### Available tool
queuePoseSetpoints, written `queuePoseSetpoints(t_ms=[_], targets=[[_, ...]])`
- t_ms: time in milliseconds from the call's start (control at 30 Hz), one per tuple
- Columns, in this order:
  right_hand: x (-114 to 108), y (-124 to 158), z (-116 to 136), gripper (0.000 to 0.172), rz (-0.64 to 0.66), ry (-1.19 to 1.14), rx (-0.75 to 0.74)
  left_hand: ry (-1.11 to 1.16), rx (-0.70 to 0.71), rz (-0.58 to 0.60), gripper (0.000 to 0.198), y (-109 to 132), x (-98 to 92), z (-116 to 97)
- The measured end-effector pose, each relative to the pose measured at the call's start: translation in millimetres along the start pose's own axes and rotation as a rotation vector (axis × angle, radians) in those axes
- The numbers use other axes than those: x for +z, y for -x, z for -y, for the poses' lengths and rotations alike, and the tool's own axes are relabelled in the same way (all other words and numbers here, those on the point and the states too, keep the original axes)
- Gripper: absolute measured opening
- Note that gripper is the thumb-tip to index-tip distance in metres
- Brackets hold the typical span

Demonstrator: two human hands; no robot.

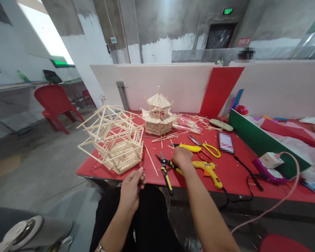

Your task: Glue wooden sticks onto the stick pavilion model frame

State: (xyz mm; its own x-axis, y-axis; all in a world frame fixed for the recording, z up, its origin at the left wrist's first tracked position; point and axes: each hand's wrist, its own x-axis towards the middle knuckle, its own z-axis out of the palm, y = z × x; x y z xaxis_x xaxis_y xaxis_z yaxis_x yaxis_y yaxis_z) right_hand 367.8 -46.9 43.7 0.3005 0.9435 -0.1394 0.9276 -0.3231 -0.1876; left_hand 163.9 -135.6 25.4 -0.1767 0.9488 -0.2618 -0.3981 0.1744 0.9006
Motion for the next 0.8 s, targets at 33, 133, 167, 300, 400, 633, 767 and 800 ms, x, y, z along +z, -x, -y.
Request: queuePoseSetpoints(t_ms=[33,133,167,300,400,633,767,800], targets=[[4,-6,3,0.028,0.013,0.009,0.005,-0.003,0.0,-0.003,0.037,-1,-1.8,-1],[11,-16,6,0.034,0.025,0.009,-0.002,-0.006,0.014,-0.02,0.037,-4,-7.2,-4],[11,-17,5,0.033,0.025,0.0,-0.009,-0.004,0.016,-0.027,0.037,-4,-9.0,-6],[2,-8,-1,0.021,0.014,-0.1,-0.065,0.016,0.016,-0.03,0.036,-3,-15.6,-10],[-3,17,2,0.03,-0.024,-0.289,-0.165,0.034,0.02,0.007,0.034,0,-18.5,-12],[24,98,55,0.03,0.114,-1.158,-0.385,0.087,-0.076,0.183,0.033,6,-23.2,-18],[36,106,71,0.027,0.068,-1.026,-0.477,0.012,-0.109,0.218,0.032,4,-34.1,-15],[35,102,70,0.028,0.055,-0.92,-0.473,-0.018,-0.112,0.214,0.033,3,-36.0,-14]])
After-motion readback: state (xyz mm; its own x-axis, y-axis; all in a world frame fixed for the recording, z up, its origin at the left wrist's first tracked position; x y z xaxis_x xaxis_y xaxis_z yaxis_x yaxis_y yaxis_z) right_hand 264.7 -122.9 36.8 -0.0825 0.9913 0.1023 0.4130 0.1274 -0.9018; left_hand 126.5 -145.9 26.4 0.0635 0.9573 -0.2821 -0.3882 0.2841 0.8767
